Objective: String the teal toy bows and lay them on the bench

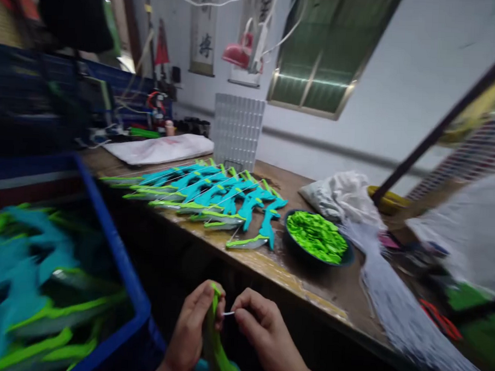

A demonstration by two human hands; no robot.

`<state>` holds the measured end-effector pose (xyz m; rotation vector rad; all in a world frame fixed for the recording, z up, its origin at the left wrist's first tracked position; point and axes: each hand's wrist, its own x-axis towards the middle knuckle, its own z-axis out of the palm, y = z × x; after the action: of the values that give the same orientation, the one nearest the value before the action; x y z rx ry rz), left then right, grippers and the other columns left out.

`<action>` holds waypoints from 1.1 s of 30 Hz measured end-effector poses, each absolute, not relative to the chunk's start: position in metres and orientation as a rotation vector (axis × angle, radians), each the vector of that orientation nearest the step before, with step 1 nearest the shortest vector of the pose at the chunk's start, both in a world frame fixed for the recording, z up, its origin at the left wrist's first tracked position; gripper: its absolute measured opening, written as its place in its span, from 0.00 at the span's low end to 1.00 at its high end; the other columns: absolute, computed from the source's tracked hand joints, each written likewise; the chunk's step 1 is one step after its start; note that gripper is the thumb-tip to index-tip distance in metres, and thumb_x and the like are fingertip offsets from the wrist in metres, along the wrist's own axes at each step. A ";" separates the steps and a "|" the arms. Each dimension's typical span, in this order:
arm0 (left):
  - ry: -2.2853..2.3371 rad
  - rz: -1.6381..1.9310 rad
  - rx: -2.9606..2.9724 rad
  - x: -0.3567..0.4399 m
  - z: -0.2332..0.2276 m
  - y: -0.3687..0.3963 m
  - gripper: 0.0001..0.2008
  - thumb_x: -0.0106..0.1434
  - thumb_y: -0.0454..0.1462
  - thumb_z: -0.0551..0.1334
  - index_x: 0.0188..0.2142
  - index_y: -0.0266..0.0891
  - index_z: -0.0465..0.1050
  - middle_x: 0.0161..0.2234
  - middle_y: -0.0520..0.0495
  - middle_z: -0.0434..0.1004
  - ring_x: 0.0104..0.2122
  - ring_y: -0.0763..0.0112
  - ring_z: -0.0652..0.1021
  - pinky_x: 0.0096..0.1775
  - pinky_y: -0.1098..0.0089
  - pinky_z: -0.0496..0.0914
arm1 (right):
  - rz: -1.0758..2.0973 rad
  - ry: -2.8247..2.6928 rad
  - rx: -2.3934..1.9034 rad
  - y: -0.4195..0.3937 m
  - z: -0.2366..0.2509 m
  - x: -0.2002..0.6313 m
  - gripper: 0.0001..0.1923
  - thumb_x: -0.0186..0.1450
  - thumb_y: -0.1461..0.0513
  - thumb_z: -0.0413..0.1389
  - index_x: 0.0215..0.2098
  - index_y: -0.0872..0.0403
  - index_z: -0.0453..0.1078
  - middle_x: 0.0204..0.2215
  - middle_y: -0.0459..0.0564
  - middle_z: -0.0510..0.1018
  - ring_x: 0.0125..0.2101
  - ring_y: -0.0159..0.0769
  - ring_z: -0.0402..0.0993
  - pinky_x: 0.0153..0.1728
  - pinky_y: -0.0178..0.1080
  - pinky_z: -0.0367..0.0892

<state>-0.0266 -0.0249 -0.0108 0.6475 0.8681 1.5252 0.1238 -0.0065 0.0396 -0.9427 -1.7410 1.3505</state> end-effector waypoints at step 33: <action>0.361 1.531 0.780 -0.014 -0.007 -0.063 0.20 0.66 0.55 0.59 0.32 0.42 0.66 0.23 0.52 0.66 0.17 0.73 0.66 0.20 0.72 0.61 | 0.913 -2.172 -0.635 -0.051 0.058 0.133 0.07 0.73 0.69 0.45 0.45 0.54 0.62 0.34 0.48 0.68 0.36 0.33 0.68 0.31 0.36 0.66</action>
<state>-0.0137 -0.0630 -0.0066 0.7796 0.3611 1.5306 0.1326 -0.0512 0.0581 -0.6346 -2.1723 0.9128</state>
